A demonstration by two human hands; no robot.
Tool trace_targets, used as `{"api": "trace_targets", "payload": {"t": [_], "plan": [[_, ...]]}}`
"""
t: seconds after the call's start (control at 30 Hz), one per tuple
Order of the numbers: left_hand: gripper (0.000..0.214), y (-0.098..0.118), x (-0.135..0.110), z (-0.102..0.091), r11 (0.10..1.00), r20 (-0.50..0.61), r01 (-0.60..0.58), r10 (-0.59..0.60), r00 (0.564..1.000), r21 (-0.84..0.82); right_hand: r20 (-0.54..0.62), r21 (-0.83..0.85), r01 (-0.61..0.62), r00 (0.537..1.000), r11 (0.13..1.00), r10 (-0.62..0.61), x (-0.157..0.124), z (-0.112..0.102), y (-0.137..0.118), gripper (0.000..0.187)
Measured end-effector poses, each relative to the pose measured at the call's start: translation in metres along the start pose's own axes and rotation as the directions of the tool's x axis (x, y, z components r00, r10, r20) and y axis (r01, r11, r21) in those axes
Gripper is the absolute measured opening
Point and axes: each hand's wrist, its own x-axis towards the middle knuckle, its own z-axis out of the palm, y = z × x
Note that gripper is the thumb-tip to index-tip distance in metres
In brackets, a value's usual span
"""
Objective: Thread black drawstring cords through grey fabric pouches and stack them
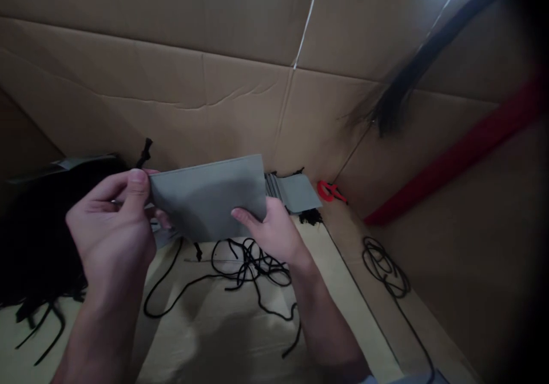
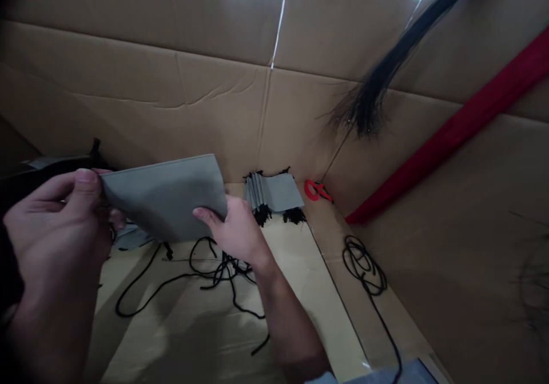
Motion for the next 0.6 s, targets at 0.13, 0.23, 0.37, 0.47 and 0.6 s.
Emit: {"api": "trace_targets", "payload": {"t": [0.13,0.23,0.37,0.47,0.6], "plan": [[0.012,0.000,-0.004,0.003,0.998,0.166,0.036,-0.043,0.985,0.048,-0.315,-0.246,-0.114,0.949,0.963,0.032,0.000,-0.035,0.017,0.025],[0.013,0.006,-0.006,0.003,0.996,0.212,0.023,-0.040,0.977,0.082,-0.491,-0.337,-0.304,0.864,0.891,0.110,0.001,-0.096,0.040,0.026],[0.013,0.011,-0.007,0.002,0.995,0.195,-0.012,-0.008,0.981,0.098,-0.584,-0.361,-0.556,0.761,0.749,0.283,0.015,-0.165,0.085,0.027],[0.013,0.007,-0.007,0.001,0.993,0.260,-0.006,-0.025,0.965,0.118,-0.578,-0.356,-0.645,0.721,0.676,0.383,0.030,-0.181,0.117,0.035],[0.015,-0.001,-0.005,0.000,0.990,0.348,0.010,-0.059,0.936,0.140,-0.563,-0.370,-0.623,0.740,0.689,0.367,0.047,-0.176,0.144,0.038]]}}
